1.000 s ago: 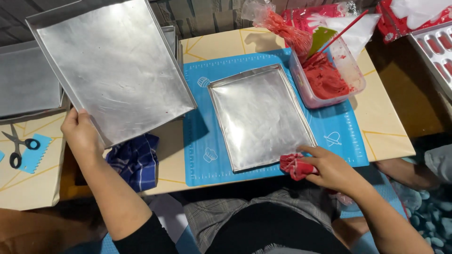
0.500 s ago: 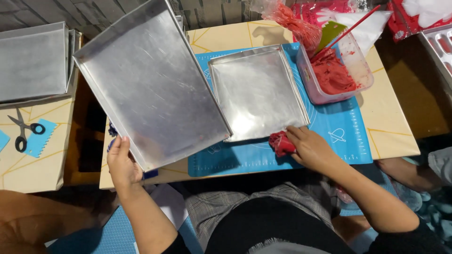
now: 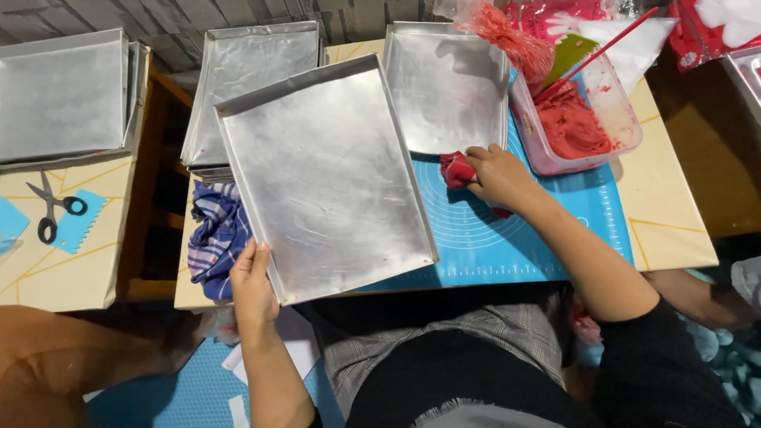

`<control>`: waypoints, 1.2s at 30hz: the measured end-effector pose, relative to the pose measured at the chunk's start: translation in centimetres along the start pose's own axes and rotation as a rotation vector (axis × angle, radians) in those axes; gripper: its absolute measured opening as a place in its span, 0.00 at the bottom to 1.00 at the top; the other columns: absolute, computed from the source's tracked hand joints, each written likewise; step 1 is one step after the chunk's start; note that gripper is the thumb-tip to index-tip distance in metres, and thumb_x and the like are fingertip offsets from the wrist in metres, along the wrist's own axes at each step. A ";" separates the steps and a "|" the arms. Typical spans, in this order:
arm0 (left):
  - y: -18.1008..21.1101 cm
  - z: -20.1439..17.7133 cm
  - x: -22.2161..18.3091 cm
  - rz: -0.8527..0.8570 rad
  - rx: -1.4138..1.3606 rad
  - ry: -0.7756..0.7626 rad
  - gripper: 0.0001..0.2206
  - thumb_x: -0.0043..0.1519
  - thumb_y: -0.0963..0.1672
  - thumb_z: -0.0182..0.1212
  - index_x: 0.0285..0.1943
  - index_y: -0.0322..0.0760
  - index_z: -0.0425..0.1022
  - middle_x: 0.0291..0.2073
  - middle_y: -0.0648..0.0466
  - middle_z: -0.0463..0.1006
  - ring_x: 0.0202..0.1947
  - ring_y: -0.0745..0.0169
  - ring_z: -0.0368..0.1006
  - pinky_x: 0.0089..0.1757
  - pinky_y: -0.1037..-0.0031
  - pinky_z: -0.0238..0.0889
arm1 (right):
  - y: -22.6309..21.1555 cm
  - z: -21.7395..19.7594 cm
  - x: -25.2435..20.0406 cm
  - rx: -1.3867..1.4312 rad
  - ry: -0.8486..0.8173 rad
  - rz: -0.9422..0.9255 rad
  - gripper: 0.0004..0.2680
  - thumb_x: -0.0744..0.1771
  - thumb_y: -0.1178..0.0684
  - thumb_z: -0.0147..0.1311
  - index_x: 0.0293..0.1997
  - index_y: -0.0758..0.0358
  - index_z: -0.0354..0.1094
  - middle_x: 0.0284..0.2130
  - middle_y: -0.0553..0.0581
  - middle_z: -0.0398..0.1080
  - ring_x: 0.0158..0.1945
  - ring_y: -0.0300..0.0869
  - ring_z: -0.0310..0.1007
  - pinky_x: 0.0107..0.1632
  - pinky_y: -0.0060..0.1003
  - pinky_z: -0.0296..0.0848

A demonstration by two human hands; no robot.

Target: The person fills a piping bag with red dough and then proceeds to wipe down and stack several metal baking trays using a cloth.

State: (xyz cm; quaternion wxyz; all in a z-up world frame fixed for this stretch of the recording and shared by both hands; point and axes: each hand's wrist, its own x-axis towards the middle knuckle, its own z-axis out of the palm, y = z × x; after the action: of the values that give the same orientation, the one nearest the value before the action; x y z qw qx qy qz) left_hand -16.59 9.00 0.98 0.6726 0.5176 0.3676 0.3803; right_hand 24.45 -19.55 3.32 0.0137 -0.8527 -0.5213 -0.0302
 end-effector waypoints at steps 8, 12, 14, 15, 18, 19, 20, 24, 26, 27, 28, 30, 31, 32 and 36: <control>-1.7 2.8 -1.5 -0.054 0.036 -0.046 0.16 0.69 0.41 0.55 0.66 0.33 0.72 0.46 0.47 0.80 0.42 0.63 0.77 0.44 0.68 0.75 | -0.1 -2.2 -1.8 -0.087 -0.003 -0.118 0.21 0.57 0.48 0.63 0.57 0.49 0.75 0.57 0.46 0.74 0.45 0.51 0.72 0.49 0.45 0.73; -2.8 3.7 -1.8 -0.092 0.085 -0.071 0.16 0.69 0.41 0.56 0.66 0.33 0.72 0.44 0.47 0.81 0.39 0.62 0.77 0.41 0.68 0.76 | 0.8 -1.3 -1.2 -0.187 -0.014 -0.127 0.23 0.57 0.46 0.63 0.59 0.44 0.73 0.58 0.40 0.73 0.47 0.47 0.70 0.51 0.41 0.71; -3.3 3.9 -1.9 -0.098 0.101 -0.074 0.17 0.69 0.41 0.56 0.67 0.33 0.72 0.44 0.47 0.81 0.39 0.62 0.78 0.40 0.69 0.76 | 1.0 -1.5 -1.0 -0.144 -0.019 -0.120 0.22 0.57 0.47 0.63 0.58 0.45 0.74 0.59 0.42 0.73 0.47 0.49 0.71 0.51 0.42 0.71; -3.5 4.0 -1.9 -0.103 0.116 -0.079 0.17 0.69 0.41 0.55 0.67 0.33 0.71 0.44 0.46 0.81 0.39 0.61 0.78 0.40 0.69 0.76 | 1.1 -1.7 -0.8 -0.102 -0.024 -0.111 0.22 0.57 0.48 0.63 0.58 0.47 0.74 0.59 0.44 0.73 0.47 0.51 0.72 0.52 0.44 0.72; -2.2 5.5 -3.1 -0.117 0.158 -0.091 0.17 0.69 0.41 0.55 0.67 0.32 0.71 0.44 0.44 0.81 0.40 0.59 0.79 0.40 0.67 0.76 | 1.8 -4.2 -3.7 0.109 -0.012 0.033 0.21 0.58 0.50 0.64 0.57 0.54 0.75 0.65 0.57 0.66 0.53 0.60 0.72 0.55 0.49 0.72; -2.8 6.1 -2.9 -0.117 0.157 -0.093 0.17 0.69 0.41 0.55 0.67 0.32 0.71 0.44 0.44 0.81 0.40 0.59 0.79 0.40 0.67 0.76 | 2.2 -5.6 -4.9 0.107 -0.011 0.035 0.21 0.58 0.50 0.64 0.57 0.54 0.75 0.65 0.57 0.66 0.53 0.60 0.72 0.55 0.49 0.72; -3.4 6.5 -2.8 -0.130 0.185 -0.105 0.17 0.69 0.41 0.55 0.68 0.32 0.71 0.47 0.44 0.81 0.43 0.59 0.78 0.42 0.65 0.75 | 2.5 -7.0 -6.1 0.271 -0.001 0.098 0.17 0.59 0.52 0.61 0.52 0.59 0.75 0.54 0.62 0.71 0.50 0.63 0.72 0.55 0.51 0.71; -4.6 10.9 -3.4 -0.123 0.238 -0.174 0.18 0.69 0.42 0.55 0.68 0.33 0.70 0.56 0.43 0.78 0.53 0.58 0.73 0.53 0.61 0.70 | 2.0 -10.4 -10.1 0.619 0.155 0.281 0.08 0.61 0.56 0.57 0.40 0.67 0.71 0.36 0.73 0.71 0.42 0.69 0.71 0.49 0.58 0.69; -5.4 12.9 -3.6 -0.121 0.277 -0.199 0.18 0.69 0.43 0.54 0.69 0.33 0.70 0.59 0.42 0.76 0.57 0.54 0.72 0.56 0.59 0.67 | 0.6 -11.0 -9.9 0.680 0.248 0.296 0.04 0.61 0.58 0.55 0.35 0.65 0.67 0.32 0.67 0.68 0.39 0.61 0.70 0.47 0.53 0.69; -5.7 13.9 -3.6 -0.117 0.314 -0.220 0.19 0.69 0.43 0.54 0.69 0.33 0.69 0.61 0.41 0.74 0.61 0.51 0.70 0.58 0.57 0.64 | 0.0 -11.4 -9.8 0.740 0.341 0.305 0.03 0.61 0.60 0.54 0.30 0.62 0.62 0.28 0.61 0.65 0.36 0.53 0.70 0.45 0.47 0.69; -5.6 14.7 -3.9 -0.118 0.312 -0.220 0.19 0.69 0.43 0.54 0.69 0.33 0.69 0.61 0.41 0.74 0.61 0.51 0.70 0.58 0.57 0.64 | 0.3 -10.3 -8.8 0.738 0.341 0.305 0.03 0.61 0.60 0.54 0.30 0.62 0.62 0.28 0.61 0.65 0.36 0.53 0.70 0.45 0.47 0.69; -5.3 16.2 -4.4 -0.094 0.346 -0.247 0.19 0.69 0.42 0.53 0.70 0.33 0.68 0.64 0.40 0.72 0.66 0.46 0.65 0.63 0.57 0.58 | 0.8 -8.3 -6.6 0.798 0.504 0.252 0.04 0.64 0.57 0.57 0.40 0.56 0.70 0.34 0.58 0.70 0.42 0.52 0.74 0.49 0.44 0.70; -4.4 16.6 -4.7 -0.093 0.344 -0.244 0.19 0.69 0.42 0.53 0.70 0.33 0.68 0.64 0.40 0.72 0.66 0.46 0.65 0.63 0.57 0.58 | 0.0 -8.5 -5.1 0.797 0.504 0.248 0.04 0.64 0.57 0.57 0.40 0.56 0.70 0.34 0.58 0.70 0.42 0.52 0.74 0.49 0.44 0.70; -3.4 17.0 -5.0 -0.115 0.404 -0.262 0.20 0.70 0.43 0.50 0.71 0.33 0.67 0.63 0.38 0.72 0.65 0.43 0.66 0.61 0.55 0.61 | -0.9 -8.8 -3.6 0.768 0.512 0.273 0.07 0.64 0.54 0.57 0.45 0.53 0.69 0.40 0.59 0.71 0.47 0.55 0.73 0.51 0.48 0.70; -0.1 17.5 -5.7 -0.105 0.650 -0.281 0.22 0.70 0.48 0.50 0.71 0.34 0.67 0.58 0.35 0.76 0.60 0.37 0.72 0.55 0.54 0.68 | -1.8 -6.3 0.6 0.426 0.382 0.367 0.18 0.65 0.47 0.57 0.60 0.55 0.61 0.51 0.64 0.66 0.55 0.63 0.68 0.54 0.60 0.71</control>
State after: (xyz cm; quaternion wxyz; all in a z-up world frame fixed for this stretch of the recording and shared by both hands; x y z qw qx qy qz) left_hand -3.51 -3.37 4.88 0.5354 0.7321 0.3994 0.1333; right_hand 22.90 -18.54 9.61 0.2943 -0.8893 -0.3415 -0.0770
